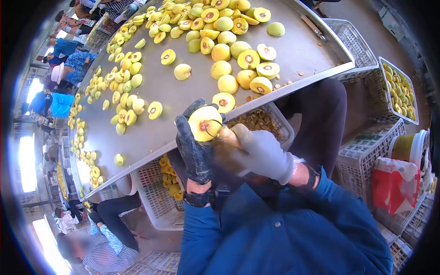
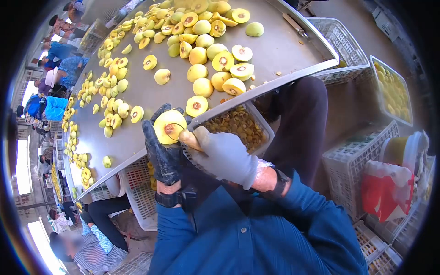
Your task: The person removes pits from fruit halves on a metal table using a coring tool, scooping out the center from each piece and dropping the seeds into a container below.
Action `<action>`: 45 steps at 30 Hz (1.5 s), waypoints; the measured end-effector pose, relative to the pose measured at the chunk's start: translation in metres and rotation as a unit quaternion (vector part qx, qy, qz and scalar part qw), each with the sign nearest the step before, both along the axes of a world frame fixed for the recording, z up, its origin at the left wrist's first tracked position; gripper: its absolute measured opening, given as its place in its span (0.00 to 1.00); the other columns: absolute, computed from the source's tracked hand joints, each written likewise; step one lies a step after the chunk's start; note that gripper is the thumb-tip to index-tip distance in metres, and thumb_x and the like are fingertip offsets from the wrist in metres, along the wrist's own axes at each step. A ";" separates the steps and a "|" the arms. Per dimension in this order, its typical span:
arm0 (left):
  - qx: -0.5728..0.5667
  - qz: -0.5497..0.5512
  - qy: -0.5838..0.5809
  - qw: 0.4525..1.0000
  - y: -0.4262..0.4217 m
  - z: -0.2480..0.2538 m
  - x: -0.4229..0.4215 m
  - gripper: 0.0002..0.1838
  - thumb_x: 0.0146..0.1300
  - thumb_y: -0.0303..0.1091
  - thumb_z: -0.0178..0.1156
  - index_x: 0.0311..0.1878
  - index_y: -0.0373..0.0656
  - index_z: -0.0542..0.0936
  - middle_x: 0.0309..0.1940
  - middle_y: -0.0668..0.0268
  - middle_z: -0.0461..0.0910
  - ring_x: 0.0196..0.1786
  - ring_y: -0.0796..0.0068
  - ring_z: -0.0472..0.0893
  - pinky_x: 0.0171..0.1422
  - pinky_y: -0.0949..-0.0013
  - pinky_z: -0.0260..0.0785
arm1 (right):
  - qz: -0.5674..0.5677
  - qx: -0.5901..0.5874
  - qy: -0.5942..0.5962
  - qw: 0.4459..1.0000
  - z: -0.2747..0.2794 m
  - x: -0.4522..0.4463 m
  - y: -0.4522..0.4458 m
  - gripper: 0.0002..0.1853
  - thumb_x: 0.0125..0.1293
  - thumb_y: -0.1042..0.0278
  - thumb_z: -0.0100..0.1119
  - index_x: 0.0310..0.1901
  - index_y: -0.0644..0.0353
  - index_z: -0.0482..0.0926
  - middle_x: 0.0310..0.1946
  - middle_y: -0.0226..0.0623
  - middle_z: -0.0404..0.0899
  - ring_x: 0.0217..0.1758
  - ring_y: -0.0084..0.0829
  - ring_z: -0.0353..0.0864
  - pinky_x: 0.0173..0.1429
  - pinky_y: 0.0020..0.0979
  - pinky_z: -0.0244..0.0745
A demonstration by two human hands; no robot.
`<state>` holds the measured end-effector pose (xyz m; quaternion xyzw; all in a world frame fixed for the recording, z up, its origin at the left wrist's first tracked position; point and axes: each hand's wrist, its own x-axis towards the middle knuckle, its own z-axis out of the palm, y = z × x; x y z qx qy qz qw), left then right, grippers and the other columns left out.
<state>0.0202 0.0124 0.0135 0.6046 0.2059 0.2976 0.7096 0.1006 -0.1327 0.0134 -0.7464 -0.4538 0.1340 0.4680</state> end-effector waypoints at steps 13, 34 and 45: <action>0.135 0.157 0.005 0.978 -0.063 0.029 -0.003 0.31 0.78 0.54 0.37 0.59 0.31 0.71 0.45 0.50 0.82 0.44 0.59 0.85 0.51 0.61 0.80 | -0.061 0.012 -0.088 0.994 0.009 -0.024 -0.013 0.11 0.63 0.60 0.65 0.37 0.53 0.72 0.21 0.40 0.75 0.23 0.45 0.81 0.25 0.42 0.74; -0.077 -0.004 -0.094 0.993 -0.040 0.015 -0.003 0.31 0.77 0.55 0.38 0.53 0.32 0.75 0.42 0.51 0.83 0.41 0.60 0.85 0.47 0.61 0.80 | 0.328 0.059 0.840 0.428 0.026 -0.013 -0.032 0.11 0.76 0.60 0.48 0.39 0.58 0.72 0.14 0.19 0.63 0.10 0.15 0.61 0.13 0.19 0.56; 0.230 0.179 0.033 0.956 0.003 -0.009 -0.019 0.23 0.77 0.44 0.42 0.49 0.32 0.80 0.48 0.55 0.82 0.51 0.64 0.81 0.60 0.61 0.71 | 0.086 -0.239 -0.100 0.962 -0.119 0.038 -0.050 0.15 0.67 0.55 0.59 0.37 0.62 0.74 0.19 0.45 0.79 0.26 0.49 0.82 0.34 0.47 0.75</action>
